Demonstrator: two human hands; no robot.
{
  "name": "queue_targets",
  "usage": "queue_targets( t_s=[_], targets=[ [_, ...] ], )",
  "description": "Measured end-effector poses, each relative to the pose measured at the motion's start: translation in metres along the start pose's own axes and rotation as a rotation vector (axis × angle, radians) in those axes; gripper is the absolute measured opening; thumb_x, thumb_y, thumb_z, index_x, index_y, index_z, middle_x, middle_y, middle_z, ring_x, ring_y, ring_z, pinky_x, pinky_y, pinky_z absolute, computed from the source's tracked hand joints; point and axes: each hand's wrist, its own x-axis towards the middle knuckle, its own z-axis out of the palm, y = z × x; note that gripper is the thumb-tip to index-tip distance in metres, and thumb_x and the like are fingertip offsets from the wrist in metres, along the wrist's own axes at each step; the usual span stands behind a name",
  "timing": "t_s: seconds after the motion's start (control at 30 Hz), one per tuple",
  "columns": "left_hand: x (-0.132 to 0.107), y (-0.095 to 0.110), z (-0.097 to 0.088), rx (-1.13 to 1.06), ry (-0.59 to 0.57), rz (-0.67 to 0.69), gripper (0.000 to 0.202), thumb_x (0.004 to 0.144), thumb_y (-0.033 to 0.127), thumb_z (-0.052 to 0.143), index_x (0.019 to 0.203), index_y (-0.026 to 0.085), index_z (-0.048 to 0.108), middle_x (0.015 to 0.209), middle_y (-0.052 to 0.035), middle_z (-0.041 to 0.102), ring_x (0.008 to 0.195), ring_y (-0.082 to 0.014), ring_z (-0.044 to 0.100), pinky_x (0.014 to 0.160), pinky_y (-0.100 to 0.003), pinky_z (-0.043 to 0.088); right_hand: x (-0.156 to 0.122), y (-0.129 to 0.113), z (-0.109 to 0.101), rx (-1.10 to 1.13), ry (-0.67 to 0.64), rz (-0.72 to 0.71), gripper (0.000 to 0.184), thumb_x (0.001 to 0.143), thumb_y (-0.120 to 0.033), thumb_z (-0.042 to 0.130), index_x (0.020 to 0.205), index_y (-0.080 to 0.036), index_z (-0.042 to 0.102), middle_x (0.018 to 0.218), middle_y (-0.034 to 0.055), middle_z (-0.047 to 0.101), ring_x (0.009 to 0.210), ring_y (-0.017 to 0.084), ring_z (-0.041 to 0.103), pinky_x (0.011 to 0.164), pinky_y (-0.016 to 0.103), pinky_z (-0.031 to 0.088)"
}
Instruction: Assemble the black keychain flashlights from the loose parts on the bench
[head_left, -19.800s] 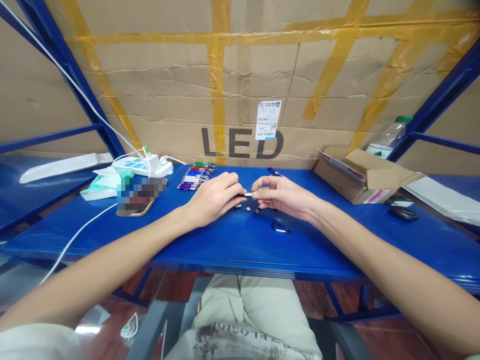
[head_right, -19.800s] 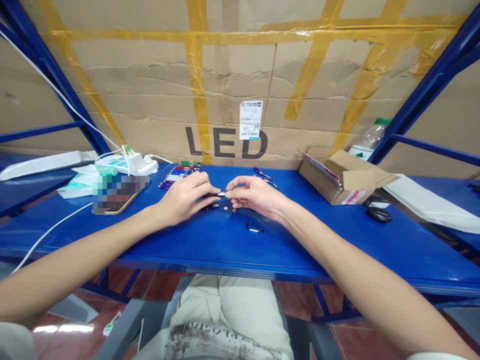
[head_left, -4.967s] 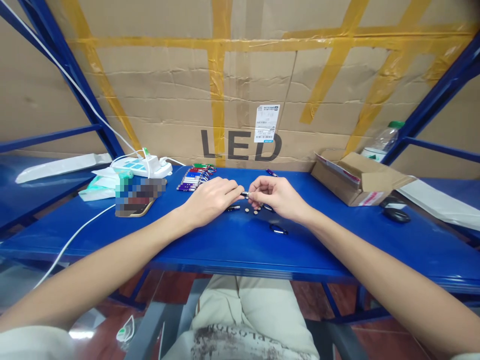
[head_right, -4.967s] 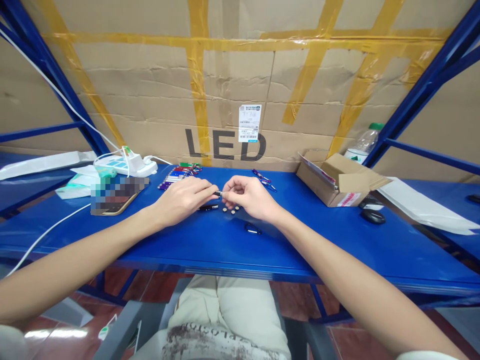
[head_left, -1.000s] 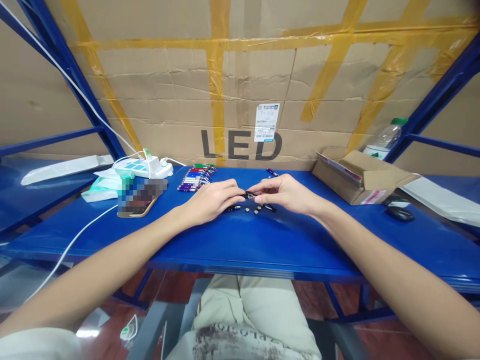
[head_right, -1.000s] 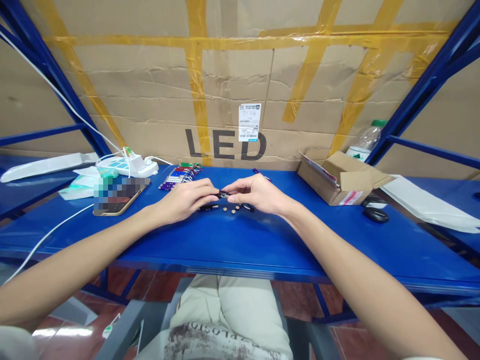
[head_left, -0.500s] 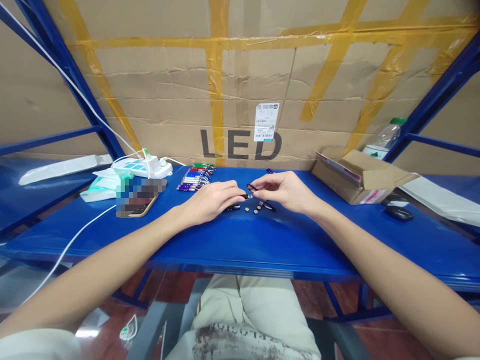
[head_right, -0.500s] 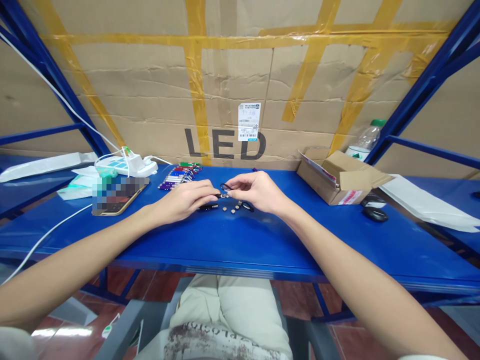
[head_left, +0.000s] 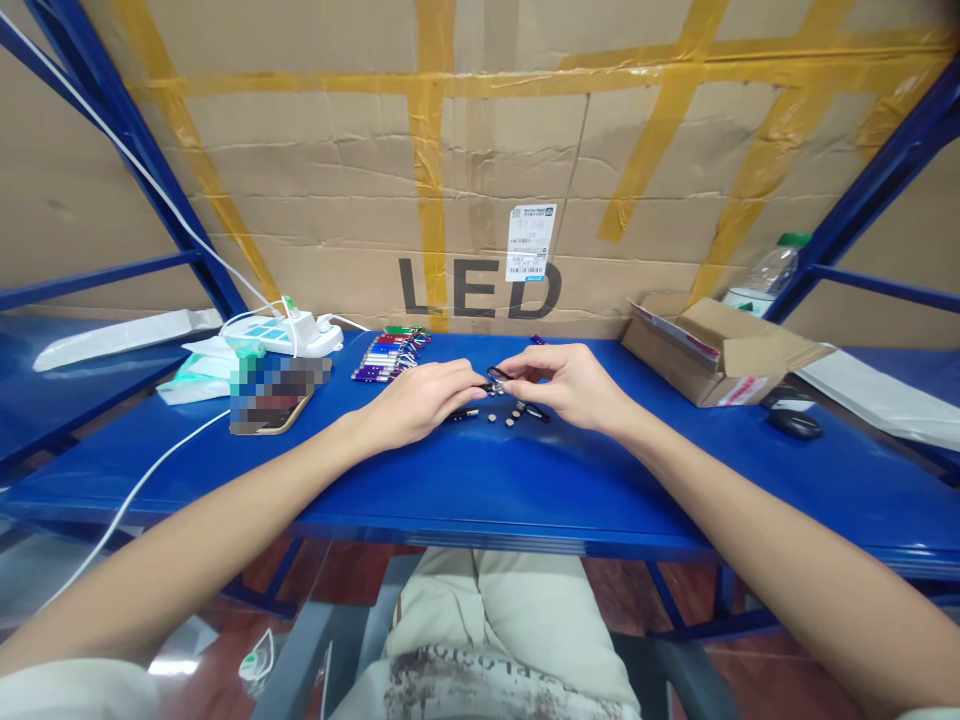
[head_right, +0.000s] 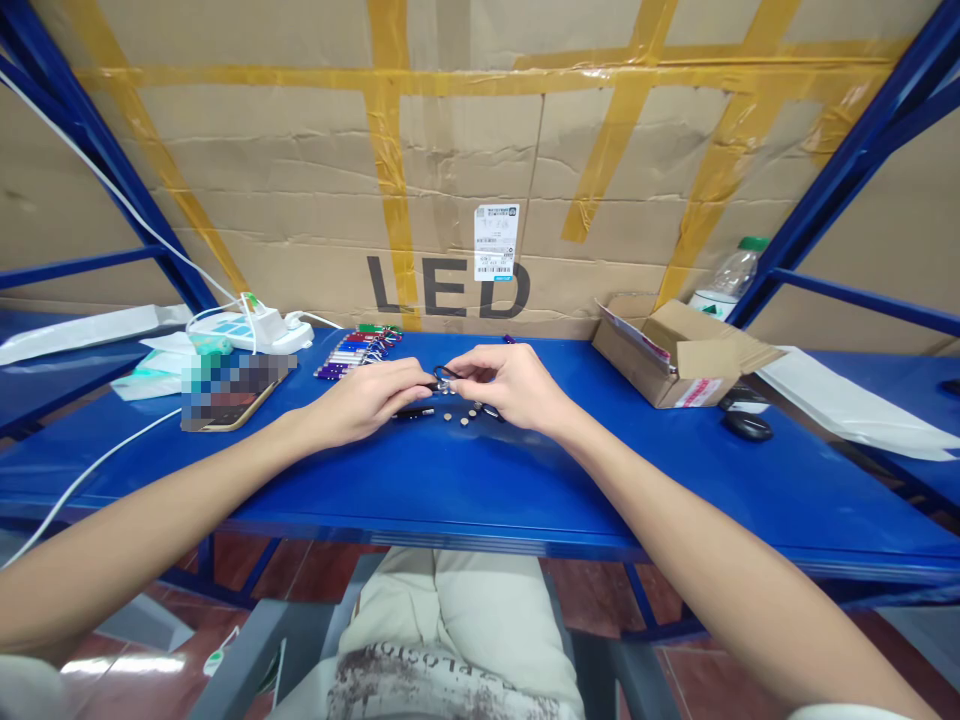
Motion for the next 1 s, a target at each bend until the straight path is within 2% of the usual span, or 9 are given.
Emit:
queue_targets(
  t_s=[0.3,0.7,1.0],
  targets=[
    [-0.0011,-0.0018,0.0032,0.004,-0.004,-0.015,0.039,0.119,0.040,0.038,0.126,0.019,0.070,0.107,-0.0076,0.072,0.096,-0.0213,0.070,0.088,-0.032,0.052,-0.0006,0.0000,0.0016,-0.036,0.004,-0.011,0.032,0.089,-0.044,0.080,0.109,-0.020,0.087,0.101,0.0071,0.085,0.088,0.024,0.074,0.083,0.037,0.058],
    [0.0012,-0.0001,0.0030,-0.125,0.017,-0.011,0.032,0.118,0.033,0.043,0.121,0.015,0.068,0.109,-0.0090,0.072,0.102,-0.0202,0.071,0.094,-0.030,0.054,-0.0007,0.0013,0.0023,-0.040,0.039,-0.048,0.030,0.091,-0.044,0.080,0.110,-0.021,0.088,0.100,0.0066,0.085,0.087,0.023,0.074,0.082,0.036,0.057],
    [0.0003,0.0004,0.0030,-0.134,0.042,-0.038,0.030,0.117,0.034,0.043,0.123,0.017,0.068,0.110,-0.0084,0.073,0.101,-0.0201,0.072,0.094,-0.030,0.054,0.0002,-0.0001,0.0040,0.073,0.045,0.007,0.032,0.086,-0.045,0.084,0.106,-0.021,0.088,0.100,0.0064,0.084,0.089,0.024,0.074,0.082,0.037,0.058]
  ],
)
